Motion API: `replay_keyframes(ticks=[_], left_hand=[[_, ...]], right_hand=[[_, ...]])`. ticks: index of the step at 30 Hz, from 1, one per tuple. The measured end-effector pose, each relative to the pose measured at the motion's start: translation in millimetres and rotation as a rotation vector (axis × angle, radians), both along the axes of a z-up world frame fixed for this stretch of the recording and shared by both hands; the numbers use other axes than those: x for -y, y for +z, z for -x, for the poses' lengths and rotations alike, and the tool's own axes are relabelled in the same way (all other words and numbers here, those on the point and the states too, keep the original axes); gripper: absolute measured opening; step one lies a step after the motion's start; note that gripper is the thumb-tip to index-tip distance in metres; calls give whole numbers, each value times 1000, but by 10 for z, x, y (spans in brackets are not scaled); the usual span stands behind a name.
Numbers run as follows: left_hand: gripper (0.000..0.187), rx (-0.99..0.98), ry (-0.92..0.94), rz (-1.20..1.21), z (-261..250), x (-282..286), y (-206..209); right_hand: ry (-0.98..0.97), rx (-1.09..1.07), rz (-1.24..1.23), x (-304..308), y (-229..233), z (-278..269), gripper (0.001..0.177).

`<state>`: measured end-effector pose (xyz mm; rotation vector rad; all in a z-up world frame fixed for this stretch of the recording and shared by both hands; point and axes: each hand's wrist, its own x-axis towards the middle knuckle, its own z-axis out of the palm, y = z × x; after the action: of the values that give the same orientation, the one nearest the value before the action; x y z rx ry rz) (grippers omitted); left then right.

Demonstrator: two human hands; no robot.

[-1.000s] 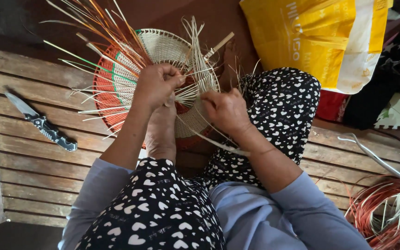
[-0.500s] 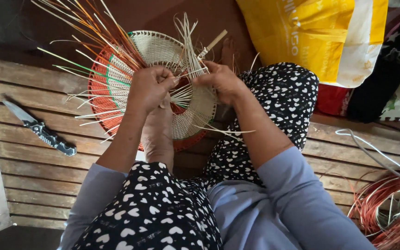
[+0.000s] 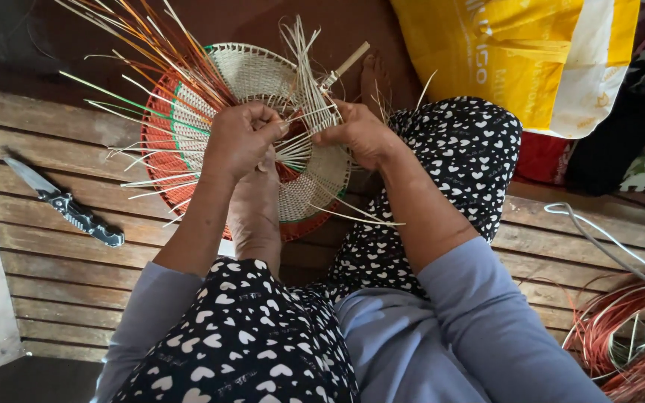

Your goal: A person is weaving a traditional fan, tucking in the ends of the material and using a knife to trim the excess.

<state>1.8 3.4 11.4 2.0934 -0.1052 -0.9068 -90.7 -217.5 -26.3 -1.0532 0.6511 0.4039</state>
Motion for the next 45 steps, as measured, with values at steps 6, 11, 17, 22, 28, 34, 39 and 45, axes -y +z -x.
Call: replay_keyframes(ticks=[6, 11, 17, 22, 28, 34, 39, 45], left_hand=[[12, -9, 7, 12, 17, 29, 36], [9, -30, 23, 1, 9, 55, 94], [9, -48, 38, 11, 3, 70, 111], [9, -63, 48, 24, -10, 68, 111], [7, -76, 45, 12, -25, 62, 155], [12, 239, -211, -120, 131, -6, -113], [11, 753, -380, -192, 274, 16, -126], [10, 477, -179, 14, 236, -67, -152]], right_hand=[[-39, 5, -21, 8, -11, -13, 61], [-47, 37, -23, -31, 43, -8, 58], [-62, 26, 6, 28, -160, 8, 56], [-72, 0, -21, 2, 4, -59, 47], [-117, -14, -67, -15, 5, -71, 46], [-102, -36, -11, -56, 214, -84, 54], [-94, 1, 21, -3, 131, -29, 72], [34, 85, 193, 45, 257, 5, 80]])
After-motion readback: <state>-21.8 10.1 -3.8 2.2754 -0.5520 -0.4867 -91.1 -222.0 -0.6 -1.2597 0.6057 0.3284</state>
